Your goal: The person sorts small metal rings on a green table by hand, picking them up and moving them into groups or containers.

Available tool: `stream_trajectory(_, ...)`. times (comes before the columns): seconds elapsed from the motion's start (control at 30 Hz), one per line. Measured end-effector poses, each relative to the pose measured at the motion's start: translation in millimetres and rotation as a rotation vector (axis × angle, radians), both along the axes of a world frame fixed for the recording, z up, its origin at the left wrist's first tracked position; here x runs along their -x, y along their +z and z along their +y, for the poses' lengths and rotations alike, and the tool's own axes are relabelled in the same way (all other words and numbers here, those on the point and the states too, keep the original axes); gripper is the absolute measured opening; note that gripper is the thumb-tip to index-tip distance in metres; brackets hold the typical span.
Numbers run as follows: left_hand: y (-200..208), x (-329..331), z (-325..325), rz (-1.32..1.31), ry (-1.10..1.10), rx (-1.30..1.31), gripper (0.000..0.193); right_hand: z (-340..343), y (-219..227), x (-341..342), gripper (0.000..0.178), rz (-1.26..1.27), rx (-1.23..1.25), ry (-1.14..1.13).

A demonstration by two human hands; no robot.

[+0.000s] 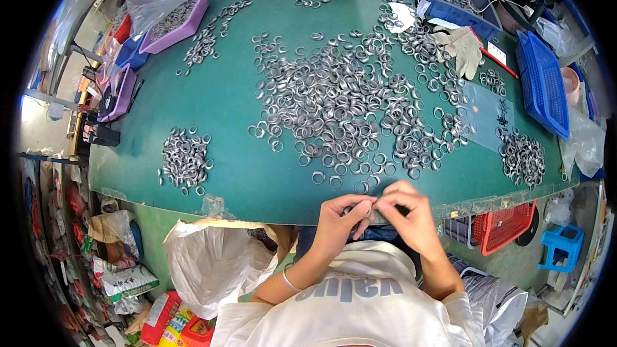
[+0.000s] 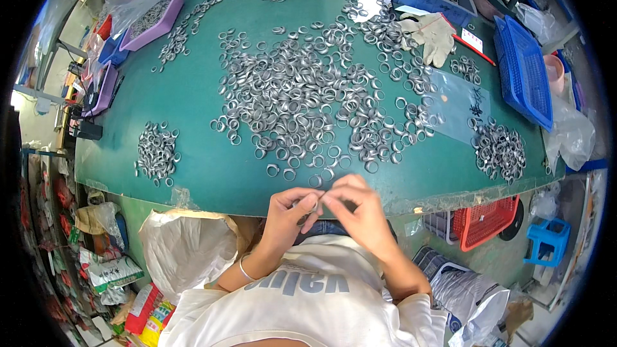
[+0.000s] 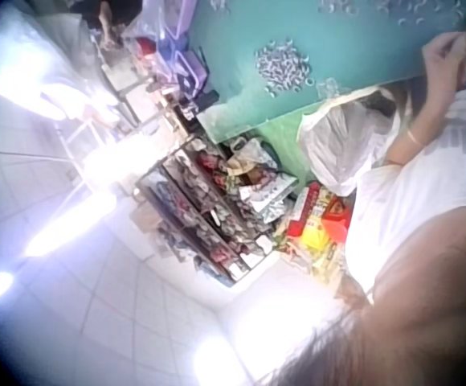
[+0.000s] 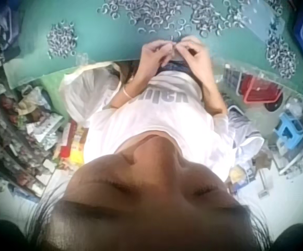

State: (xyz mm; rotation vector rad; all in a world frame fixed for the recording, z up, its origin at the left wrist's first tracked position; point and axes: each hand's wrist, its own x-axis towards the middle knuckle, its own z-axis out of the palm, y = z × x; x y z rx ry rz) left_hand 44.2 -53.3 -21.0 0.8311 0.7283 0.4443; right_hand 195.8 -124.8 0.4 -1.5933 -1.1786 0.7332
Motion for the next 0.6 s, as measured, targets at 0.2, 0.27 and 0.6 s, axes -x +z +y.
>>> stream_trajectory(0.2, 10, -5, 4, -0.147, 0.105, 0.264, 0.02, 29, -10, -18, 0.017, -0.838, 0.034, -0.249)
stream_trajectory(0.27, 11, -3, 3, -0.143, 0.105, 0.263, 0.022, 30, -12, -20, 0.017, -0.807, 0.022, -0.227)
stream_trajectory(0.6, 15, -6, -4, 0.011, 0.003, -0.292, 0.04, 0, -4, 10, 0.007, 0.572, 0.084, 0.086)
